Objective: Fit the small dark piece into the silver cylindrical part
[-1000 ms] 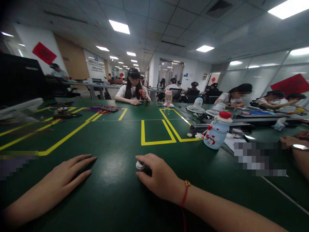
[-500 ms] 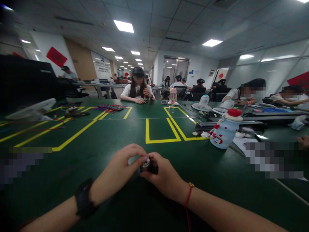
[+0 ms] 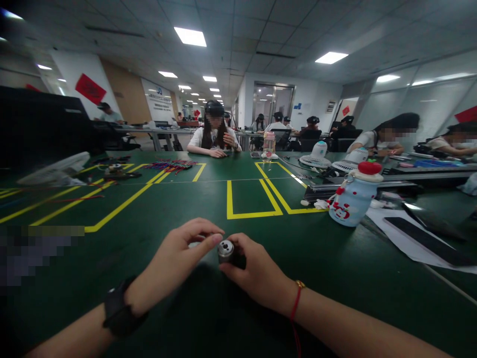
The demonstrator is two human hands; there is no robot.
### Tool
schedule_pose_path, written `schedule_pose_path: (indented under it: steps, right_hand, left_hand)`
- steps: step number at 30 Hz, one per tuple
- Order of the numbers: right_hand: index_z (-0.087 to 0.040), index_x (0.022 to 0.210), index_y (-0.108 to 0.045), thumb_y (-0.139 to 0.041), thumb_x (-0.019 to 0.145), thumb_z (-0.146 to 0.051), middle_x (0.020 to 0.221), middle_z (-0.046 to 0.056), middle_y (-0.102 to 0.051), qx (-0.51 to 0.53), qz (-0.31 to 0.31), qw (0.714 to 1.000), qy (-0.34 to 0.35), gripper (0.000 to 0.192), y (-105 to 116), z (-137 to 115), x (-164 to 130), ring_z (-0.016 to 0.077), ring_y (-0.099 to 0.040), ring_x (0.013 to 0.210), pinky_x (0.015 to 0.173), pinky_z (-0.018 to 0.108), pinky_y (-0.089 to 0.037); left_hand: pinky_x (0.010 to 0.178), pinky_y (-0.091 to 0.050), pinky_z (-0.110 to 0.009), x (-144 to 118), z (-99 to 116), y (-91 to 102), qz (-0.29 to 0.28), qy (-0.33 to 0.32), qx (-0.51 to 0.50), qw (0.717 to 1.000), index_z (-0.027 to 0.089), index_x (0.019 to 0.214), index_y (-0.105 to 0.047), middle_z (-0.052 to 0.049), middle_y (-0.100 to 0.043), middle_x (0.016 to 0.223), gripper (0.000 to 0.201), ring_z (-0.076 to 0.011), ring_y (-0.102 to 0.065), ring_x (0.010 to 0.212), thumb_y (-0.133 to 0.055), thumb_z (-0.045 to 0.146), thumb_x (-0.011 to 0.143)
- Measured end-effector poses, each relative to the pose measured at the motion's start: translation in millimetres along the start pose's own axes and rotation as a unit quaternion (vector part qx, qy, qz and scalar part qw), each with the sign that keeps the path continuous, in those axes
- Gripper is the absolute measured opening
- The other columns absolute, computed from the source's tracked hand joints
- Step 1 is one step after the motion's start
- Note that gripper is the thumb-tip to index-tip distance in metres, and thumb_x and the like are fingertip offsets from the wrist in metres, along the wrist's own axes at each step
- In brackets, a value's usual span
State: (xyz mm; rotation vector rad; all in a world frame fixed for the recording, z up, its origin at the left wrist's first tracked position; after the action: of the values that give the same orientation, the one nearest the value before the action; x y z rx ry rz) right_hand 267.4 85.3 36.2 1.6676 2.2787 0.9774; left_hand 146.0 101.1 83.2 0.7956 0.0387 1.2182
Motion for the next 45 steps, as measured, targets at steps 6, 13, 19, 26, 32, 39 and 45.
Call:
schedule_pose_path:
  steps: [6, 13, 19, 26, 32, 39, 45]
  right_hand:
    - [-0.023, 0.112, -0.052, -0.063, 0.078, -0.022, 0.104, -0.001, -0.062, -0.020, 0.007, 1.000, -0.001, 0.035, 0, 1, -2, 0.0112, -0.058, 0.091, 0.081, 0.026, -0.046]
    - [-0.026, 0.130, -0.044, -0.064, 0.078, -0.027, 0.127, 0.002, -0.054, -0.066, 0.008, 0.998, 0.007, 0.055, -2, 4, -4, 0.0157, -0.051, 0.114, 0.101, 0.033, -0.040]
    - [-0.025, 0.124, -0.047, -0.060, 0.082, -0.034, 0.119, 0.004, -0.058, -0.084, 0.024, 0.996, -0.022, 0.045, 25, 11, -9, 0.0168, -0.057, 0.105, 0.094, 0.034, -0.046]
    - [-0.020, 0.116, -0.049, -0.059, 0.077, -0.050, 0.105, 0.009, -0.063, -0.271, 0.184, 0.935, -0.138, 0.050, 149, 70, -42, 0.0223, -0.062, 0.089, 0.077, 0.036, -0.050]
    - [-0.015, 0.112, -0.053, -0.056, 0.075, -0.056, 0.101, 0.017, -0.064, -0.362, 0.220, 0.857, -0.294, 0.055, 225, 138, -97, 0.0273, -0.063, 0.082, 0.070, 0.039, -0.048]
    - [-0.020, 0.127, -0.049, -0.052, 0.082, -0.054, 0.129, 0.015, -0.051, -0.492, 0.195, 0.846, -0.062, 0.057, 141, 50, -55, 0.0347, -0.045, 0.119, 0.091, 0.052, -0.038]
    - [-0.028, 0.114, -0.061, -0.056, 0.087, -0.034, 0.112, 0.004, -0.060, -0.274, -0.057, 0.957, 0.078, 0.028, -19, -19, 1, 0.0175, -0.053, 0.101, 0.086, 0.034, -0.042]
  left_hand:
    - [0.091, -0.045, -0.041, -19, -35, -4.4, -0.071, 0.027, 0.099, 0.992, 0.034, 0.097, -0.075, -0.002, -0.065, 0.111, 0.017, -0.0227, -0.058, 0.103, -0.062, 0.032, 0.086]
    - [0.097, -0.042, -0.047, -27, -49, -19.1, -0.123, 0.005, 0.145, 0.982, 0.040, 0.111, -0.068, 0.000, -0.062, 0.125, 0.027, -0.0256, -0.054, 0.114, -0.063, 0.034, 0.085]
    - [0.104, -0.042, -0.038, -23, -73, 36.0, -0.076, 0.056, 0.132, 0.987, 0.033, 0.115, -0.065, 0.001, -0.060, 0.127, 0.031, -0.0203, -0.056, 0.116, -0.048, 0.043, 0.092]
    - [0.106, -0.040, -0.046, -61, -145, 106.1, -0.054, 0.084, 0.272, 0.957, 0.032, 0.132, -0.053, -0.003, -0.051, 0.141, 0.047, -0.0277, -0.050, 0.126, -0.045, 0.053, 0.090]
    - [0.105, -0.039, -0.049, -74, -157, 102.5, -0.067, 0.082, 0.335, 0.936, 0.036, 0.138, -0.045, -0.003, -0.046, 0.144, 0.050, -0.0299, -0.045, 0.129, -0.045, 0.053, 0.090]
    - [0.106, -0.039, -0.047, -70, -149, 98.5, -0.067, 0.084, 0.347, 0.932, 0.035, 0.137, -0.045, -0.002, -0.047, 0.142, 0.049, -0.0274, -0.045, 0.128, -0.042, 0.053, 0.091]
    - [0.106, -0.038, -0.047, -72, -148, 99.8, -0.074, 0.095, 0.344, 0.931, 0.036, 0.138, -0.044, -0.002, -0.046, 0.143, 0.050, -0.0273, -0.044, 0.130, -0.041, 0.054, 0.091]
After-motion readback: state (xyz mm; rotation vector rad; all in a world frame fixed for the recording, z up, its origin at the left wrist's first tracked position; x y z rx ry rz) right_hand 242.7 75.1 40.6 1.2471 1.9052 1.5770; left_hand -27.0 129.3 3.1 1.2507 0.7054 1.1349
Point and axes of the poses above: each hand's wrist, its own x-axis towards the middle knuckle, its own y-axis out of the back of the hand, z = x × y, the point moved 9 cm from there along x, towards the middle knuckle
